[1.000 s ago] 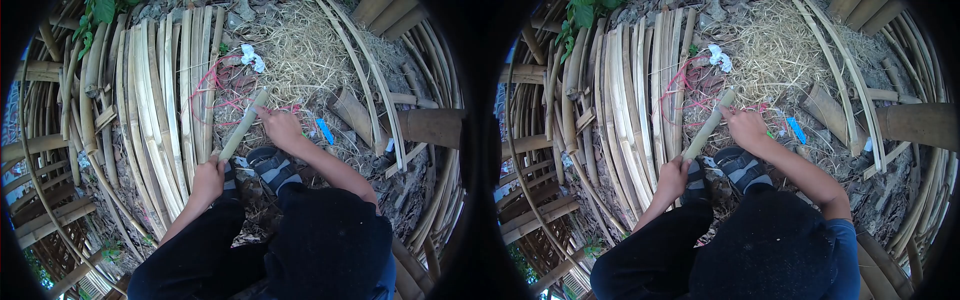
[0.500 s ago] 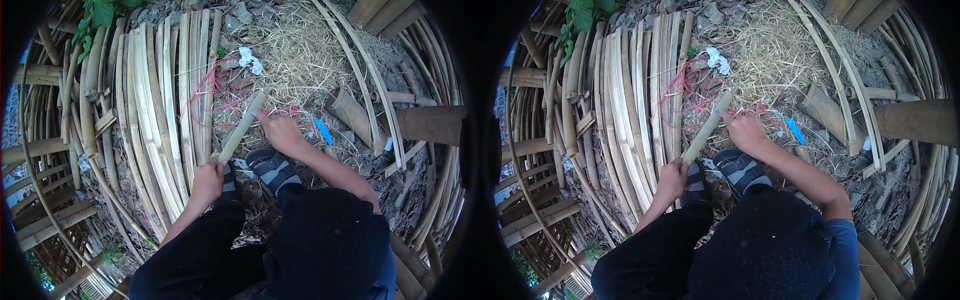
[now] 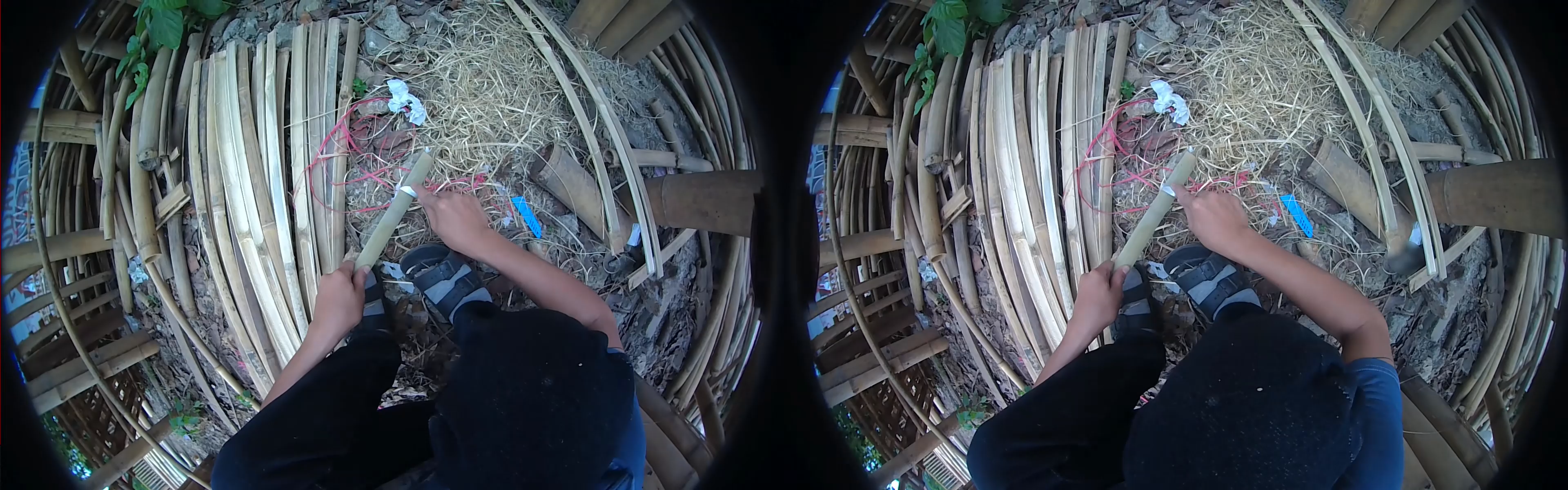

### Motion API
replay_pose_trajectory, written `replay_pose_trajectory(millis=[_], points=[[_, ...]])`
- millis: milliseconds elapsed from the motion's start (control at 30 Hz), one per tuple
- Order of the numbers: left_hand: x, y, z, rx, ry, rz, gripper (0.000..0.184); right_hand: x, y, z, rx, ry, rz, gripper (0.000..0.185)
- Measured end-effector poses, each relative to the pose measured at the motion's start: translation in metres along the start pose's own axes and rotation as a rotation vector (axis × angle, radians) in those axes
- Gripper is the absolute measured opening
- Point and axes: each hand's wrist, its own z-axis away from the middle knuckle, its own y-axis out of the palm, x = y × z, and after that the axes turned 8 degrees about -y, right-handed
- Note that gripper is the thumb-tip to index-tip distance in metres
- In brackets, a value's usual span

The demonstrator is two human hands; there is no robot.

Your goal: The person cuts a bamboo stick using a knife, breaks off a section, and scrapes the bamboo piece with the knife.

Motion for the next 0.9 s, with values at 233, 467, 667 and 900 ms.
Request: replay_pose_trajectory(millis=[233,467,667,900], points=[[0.006,0.002,-0.002,0.04,-0.03,0.066,0.03,-0.012,-0.001,-0.006,-0.058,0.017,-0.01,0.04],[0.007,0.002,-0.003,0.04,-0.018,0.075,0.032,-0.009,-0.001,-0.001,0.035,-0.074,0.058,0.043],[0.005,0.0,-0.003,0.045,-0.029,0.08,0.033,-0.026,-0.007,-0.009,0.02,0.033,0.045,0.044],[0.007,0.001,-0.004,0.047,-0.032,0.073,0.033,-0.028,-0.002,-0.008,0.003,0.052,-0.018,0.042]])
